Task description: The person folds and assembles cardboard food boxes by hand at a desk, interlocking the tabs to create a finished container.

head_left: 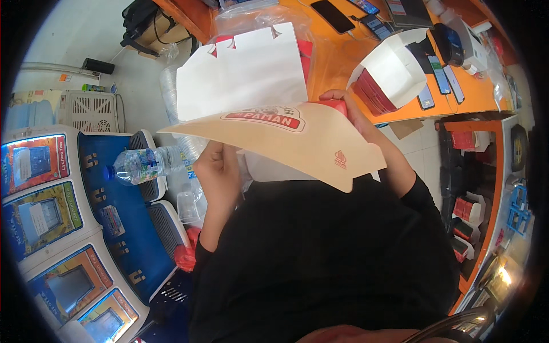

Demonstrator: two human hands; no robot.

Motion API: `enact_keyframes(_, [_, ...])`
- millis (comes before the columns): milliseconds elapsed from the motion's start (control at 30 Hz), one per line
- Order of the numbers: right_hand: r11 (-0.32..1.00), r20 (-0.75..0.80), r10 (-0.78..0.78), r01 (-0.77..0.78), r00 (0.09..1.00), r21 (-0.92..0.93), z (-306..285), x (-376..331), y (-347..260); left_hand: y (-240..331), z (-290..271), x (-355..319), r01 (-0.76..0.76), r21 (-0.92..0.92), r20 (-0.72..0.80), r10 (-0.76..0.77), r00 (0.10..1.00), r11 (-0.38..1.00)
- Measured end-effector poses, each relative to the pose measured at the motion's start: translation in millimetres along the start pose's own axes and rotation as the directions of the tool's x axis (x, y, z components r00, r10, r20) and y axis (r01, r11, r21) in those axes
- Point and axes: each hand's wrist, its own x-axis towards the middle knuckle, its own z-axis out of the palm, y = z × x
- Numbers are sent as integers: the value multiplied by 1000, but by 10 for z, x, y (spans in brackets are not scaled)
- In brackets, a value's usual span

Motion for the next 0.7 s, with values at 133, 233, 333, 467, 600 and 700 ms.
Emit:
enact_keyframes(133, [984, -2, 40, -39, 999, 176, 93, -39, -27, 84, -6, -76, 5, 62, 105, -11, 994, 998])
enact_keyframes(233, [992, -12, 47, -46, 999, 114, 131, -58, -84, -15, 20, -79, -111, 107, 146, 94, 985, 988])
enact_keyframes(333, [993, -19, 93, -92, 995, 69, 184, -89, -166, -810, 168, -276, 55, 11, 113, -56, 992, 998])
enact_keyframes(467, [985, -46, 130, -123, 990, 122, 235, -112, -172, -571, 198, -132, 142, 206, 255, -194, 947, 968])
enact_keyframes(600, [994, -53, 108, -107, 993, 31, 264, -132, -238, -1270, 456, -261, 173, -214, 178, -136, 975, 961])
enact_keyframes(700, [984, -77, 136, -144, 988, -106, 343, -88, -263, -1613, 576, -252, 71, -300, 91, -45, 995, 951])
